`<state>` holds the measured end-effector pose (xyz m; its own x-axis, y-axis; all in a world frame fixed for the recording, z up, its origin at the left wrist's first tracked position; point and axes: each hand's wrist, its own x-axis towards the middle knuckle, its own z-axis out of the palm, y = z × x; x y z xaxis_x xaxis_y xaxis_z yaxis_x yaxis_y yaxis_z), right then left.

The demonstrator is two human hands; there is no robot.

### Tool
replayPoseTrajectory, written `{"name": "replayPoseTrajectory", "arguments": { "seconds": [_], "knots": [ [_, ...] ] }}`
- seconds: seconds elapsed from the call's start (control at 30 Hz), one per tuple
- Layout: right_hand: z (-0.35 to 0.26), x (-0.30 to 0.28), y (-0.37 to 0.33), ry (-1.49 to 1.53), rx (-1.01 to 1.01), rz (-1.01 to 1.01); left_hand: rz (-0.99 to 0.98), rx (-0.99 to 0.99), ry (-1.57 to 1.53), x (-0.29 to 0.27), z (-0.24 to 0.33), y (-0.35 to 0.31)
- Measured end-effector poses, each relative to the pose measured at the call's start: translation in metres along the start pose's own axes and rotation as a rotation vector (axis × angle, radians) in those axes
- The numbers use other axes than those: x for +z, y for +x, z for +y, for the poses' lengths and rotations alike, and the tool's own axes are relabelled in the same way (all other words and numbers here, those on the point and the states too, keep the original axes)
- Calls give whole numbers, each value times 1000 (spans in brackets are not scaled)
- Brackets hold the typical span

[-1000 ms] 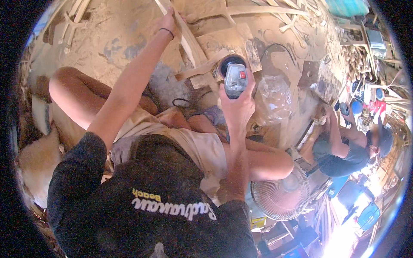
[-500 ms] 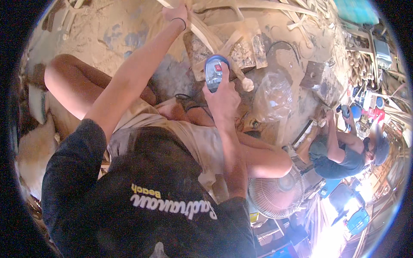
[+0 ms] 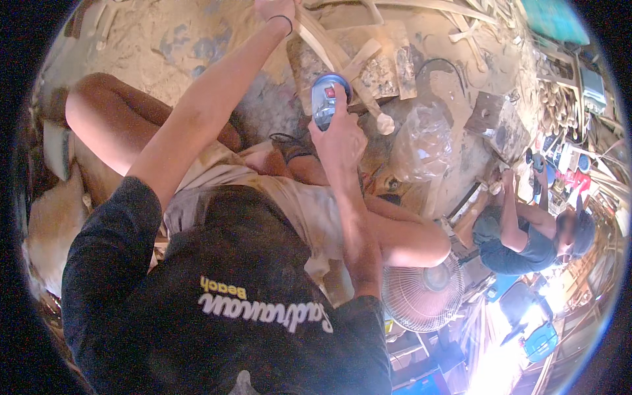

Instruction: The person sands a long wooden blade using a power sander, attaches a wooden crossguard to the blade with adhesive, and then continues to sand the assembled wooden sword.

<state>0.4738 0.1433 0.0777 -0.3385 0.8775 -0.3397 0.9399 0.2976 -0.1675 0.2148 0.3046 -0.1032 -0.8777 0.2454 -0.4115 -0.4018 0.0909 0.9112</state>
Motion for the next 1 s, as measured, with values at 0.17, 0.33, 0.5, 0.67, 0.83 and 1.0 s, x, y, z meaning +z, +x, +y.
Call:
{"name": "replayPoseTrajectory", "arguments": {
  "seconds": [0.17, 0.33, 0.5, 0.67, 0.83, 1.0],
  "knots": [
    [-3, 6, 0, -23, -19, 5, 43, -61, 19, -5, 18, -4],
    [-12, 5, -1, -19, -27, -12, 189, 91, 185, 1, -13, 25],
    [-14, 3, -1, -43, -11, -21, 189, 162, 97, 7, -16, 24],
    [-17, 2, -1, -63, -6, -21, 202, 156, 58, 10, -16, 24],
    [-16, -2, -2, -77, 15, -12, 173, 108, 109, 18, -10, 15],
    [-18, 1, 0, -76, -23, 17, 183, 140, 66, 10, -15, 26]
  ]
}}
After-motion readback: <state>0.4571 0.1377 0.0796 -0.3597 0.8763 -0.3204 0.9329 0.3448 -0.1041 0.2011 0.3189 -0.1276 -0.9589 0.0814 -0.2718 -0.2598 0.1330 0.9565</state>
